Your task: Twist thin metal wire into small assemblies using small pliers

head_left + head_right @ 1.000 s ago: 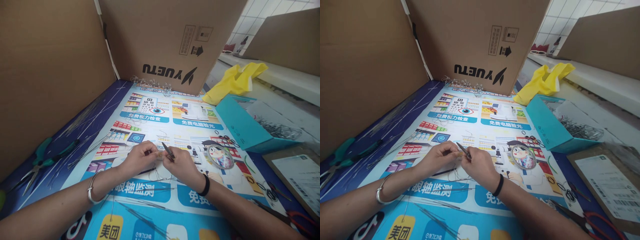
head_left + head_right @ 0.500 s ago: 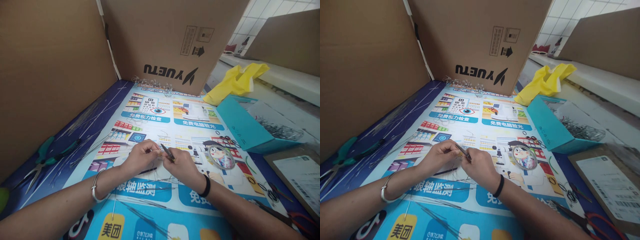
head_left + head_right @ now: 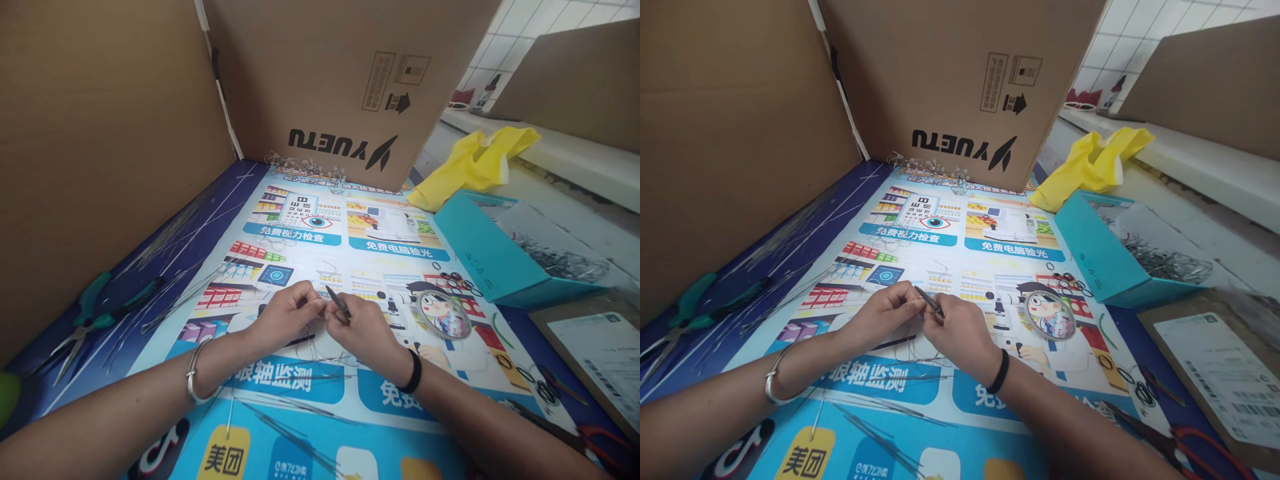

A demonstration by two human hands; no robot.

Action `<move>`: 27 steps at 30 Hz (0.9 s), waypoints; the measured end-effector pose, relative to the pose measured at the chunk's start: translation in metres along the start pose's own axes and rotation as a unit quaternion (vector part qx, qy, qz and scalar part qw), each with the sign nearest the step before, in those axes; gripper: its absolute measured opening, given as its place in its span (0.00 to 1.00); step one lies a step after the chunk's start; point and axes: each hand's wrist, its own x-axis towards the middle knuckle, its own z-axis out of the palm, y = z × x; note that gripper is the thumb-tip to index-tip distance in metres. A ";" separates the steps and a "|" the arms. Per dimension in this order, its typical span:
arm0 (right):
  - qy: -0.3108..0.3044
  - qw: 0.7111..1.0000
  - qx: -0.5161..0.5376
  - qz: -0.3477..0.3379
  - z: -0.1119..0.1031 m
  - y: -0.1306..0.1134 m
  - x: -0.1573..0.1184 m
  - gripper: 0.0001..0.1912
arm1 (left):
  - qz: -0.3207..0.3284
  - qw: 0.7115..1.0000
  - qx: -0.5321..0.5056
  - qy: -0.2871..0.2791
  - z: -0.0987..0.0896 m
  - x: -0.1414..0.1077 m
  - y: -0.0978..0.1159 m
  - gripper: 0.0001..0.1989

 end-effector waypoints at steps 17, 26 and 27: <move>-0.039 0.997 0.062 0.022 -0.004 -0.002 -0.001 0.07 | -0.017 0.998 -0.055 -0.034 0.001 -0.002 0.000 0.12; -0.077 0.988 0.134 0.017 -0.006 -0.001 0.000 0.07 | -0.022 0.998 -0.050 -0.038 0.001 -0.002 0.003 0.12; -0.082 0.986 0.141 0.015 -0.006 0.000 0.001 0.07 | -0.023 0.998 -0.051 -0.040 0.001 -0.002 0.003 0.12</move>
